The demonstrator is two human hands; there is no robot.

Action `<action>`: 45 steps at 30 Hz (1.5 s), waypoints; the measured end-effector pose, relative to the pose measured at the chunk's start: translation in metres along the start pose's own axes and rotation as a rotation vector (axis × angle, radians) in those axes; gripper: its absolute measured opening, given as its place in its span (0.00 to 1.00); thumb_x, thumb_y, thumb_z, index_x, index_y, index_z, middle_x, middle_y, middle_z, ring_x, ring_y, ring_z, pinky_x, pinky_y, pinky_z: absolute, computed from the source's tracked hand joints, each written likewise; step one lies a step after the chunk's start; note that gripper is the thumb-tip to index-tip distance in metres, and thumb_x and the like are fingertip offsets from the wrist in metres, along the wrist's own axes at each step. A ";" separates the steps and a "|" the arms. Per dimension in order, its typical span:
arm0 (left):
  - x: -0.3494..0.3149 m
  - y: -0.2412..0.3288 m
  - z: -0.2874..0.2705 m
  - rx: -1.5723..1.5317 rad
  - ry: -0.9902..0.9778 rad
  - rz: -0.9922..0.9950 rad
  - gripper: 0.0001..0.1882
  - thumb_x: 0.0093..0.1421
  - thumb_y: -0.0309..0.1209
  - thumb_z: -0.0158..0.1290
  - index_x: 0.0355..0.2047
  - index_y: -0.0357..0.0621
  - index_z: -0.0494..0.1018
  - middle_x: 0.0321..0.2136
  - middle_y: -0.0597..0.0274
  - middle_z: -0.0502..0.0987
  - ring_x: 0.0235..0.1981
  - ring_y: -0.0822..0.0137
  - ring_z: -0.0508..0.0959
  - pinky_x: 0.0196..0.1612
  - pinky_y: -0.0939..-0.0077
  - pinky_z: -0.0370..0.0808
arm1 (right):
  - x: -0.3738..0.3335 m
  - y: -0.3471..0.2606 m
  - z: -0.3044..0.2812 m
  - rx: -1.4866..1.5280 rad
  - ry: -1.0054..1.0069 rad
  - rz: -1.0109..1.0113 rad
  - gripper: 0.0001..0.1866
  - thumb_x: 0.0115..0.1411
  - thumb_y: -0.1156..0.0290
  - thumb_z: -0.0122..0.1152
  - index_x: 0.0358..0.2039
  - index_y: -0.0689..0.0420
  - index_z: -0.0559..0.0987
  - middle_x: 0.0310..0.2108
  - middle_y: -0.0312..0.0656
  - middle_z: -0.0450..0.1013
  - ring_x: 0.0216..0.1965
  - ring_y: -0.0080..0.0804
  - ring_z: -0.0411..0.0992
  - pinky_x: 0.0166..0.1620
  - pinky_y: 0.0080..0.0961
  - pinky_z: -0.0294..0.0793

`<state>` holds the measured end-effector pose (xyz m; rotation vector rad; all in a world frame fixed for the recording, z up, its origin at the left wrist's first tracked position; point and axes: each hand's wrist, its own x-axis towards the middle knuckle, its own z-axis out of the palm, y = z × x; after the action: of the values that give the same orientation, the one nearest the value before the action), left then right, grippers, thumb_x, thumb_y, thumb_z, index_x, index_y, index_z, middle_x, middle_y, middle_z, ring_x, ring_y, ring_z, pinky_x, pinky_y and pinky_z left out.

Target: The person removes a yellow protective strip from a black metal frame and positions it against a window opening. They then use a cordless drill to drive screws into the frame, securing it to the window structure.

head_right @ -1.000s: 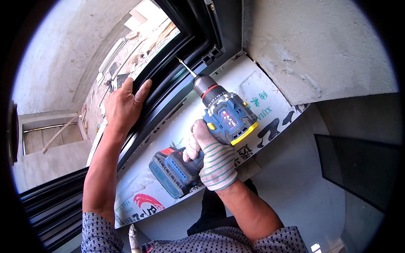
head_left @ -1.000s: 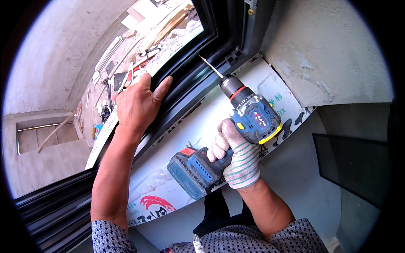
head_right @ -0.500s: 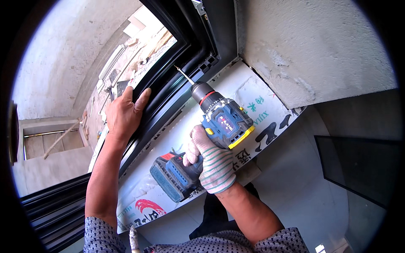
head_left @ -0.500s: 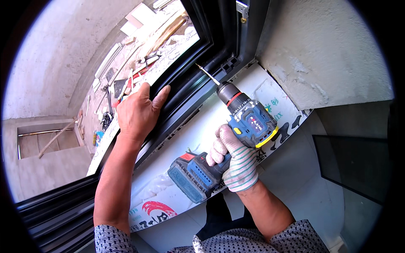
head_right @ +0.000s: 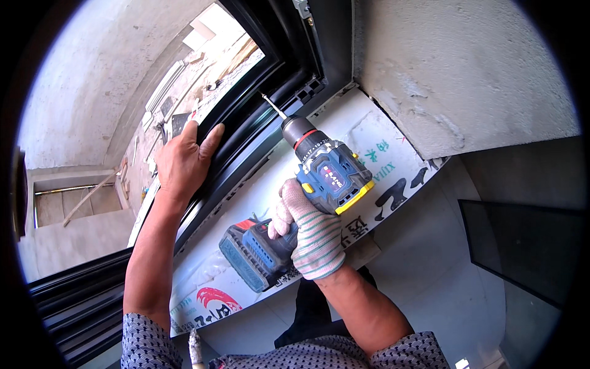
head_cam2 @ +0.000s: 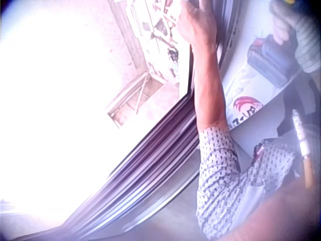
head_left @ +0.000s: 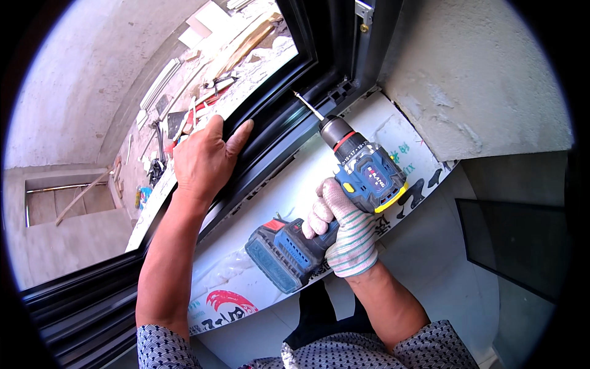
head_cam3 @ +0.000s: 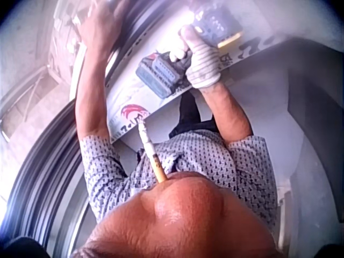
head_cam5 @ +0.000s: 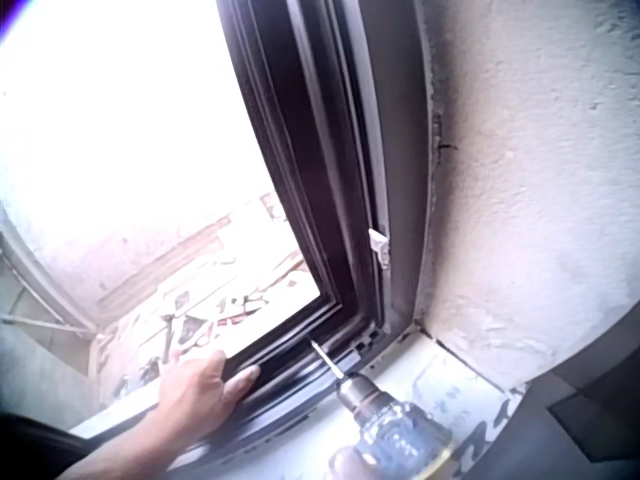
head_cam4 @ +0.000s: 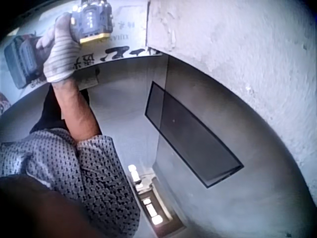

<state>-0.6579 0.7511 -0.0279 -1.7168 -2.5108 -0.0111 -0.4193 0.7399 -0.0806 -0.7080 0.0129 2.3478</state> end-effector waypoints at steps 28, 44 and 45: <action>-0.001 -0.001 -0.003 -0.039 0.030 0.035 0.34 0.65 0.64 0.48 0.24 0.41 0.69 0.16 0.45 0.76 0.22 0.44 0.79 0.27 0.51 0.72 | 0.009 -0.001 0.011 -0.040 -0.023 -0.039 0.09 0.66 0.67 0.63 0.34 0.54 0.73 0.21 0.31 0.63 0.20 0.23 0.64 0.29 0.26 0.71; -0.004 -0.001 -0.003 -0.041 0.026 0.050 0.35 0.65 0.64 0.45 0.25 0.40 0.70 0.17 0.44 0.76 0.23 0.44 0.79 0.28 0.50 0.73 | 0.009 -0.014 0.008 -0.063 -0.043 -0.001 0.08 0.67 0.68 0.61 0.37 0.56 0.72 0.20 0.31 0.63 0.19 0.24 0.64 0.29 0.28 0.71; -0.004 -0.001 -0.004 -0.043 0.026 0.051 0.35 0.65 0.64 0.45 0.25 0.40 0.70 0.17 0.43 0.76 0.23 0.43 0.79 0.28 0.50 0.73 | 0.008 -0.017 0.008 -0.061 -0.046 0.013 0.08 0.67 0.68 0.61 0.38 0.57 0.72 0.20 0.31 0.63 0.19 0.24 0.64 0.29 0.28 0.71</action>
<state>-0.6566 0.7467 -0.0237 -1.7847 -2.4651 -0.0839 -0.4174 0.7598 -0.0751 -0.6854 -0.0745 2.3845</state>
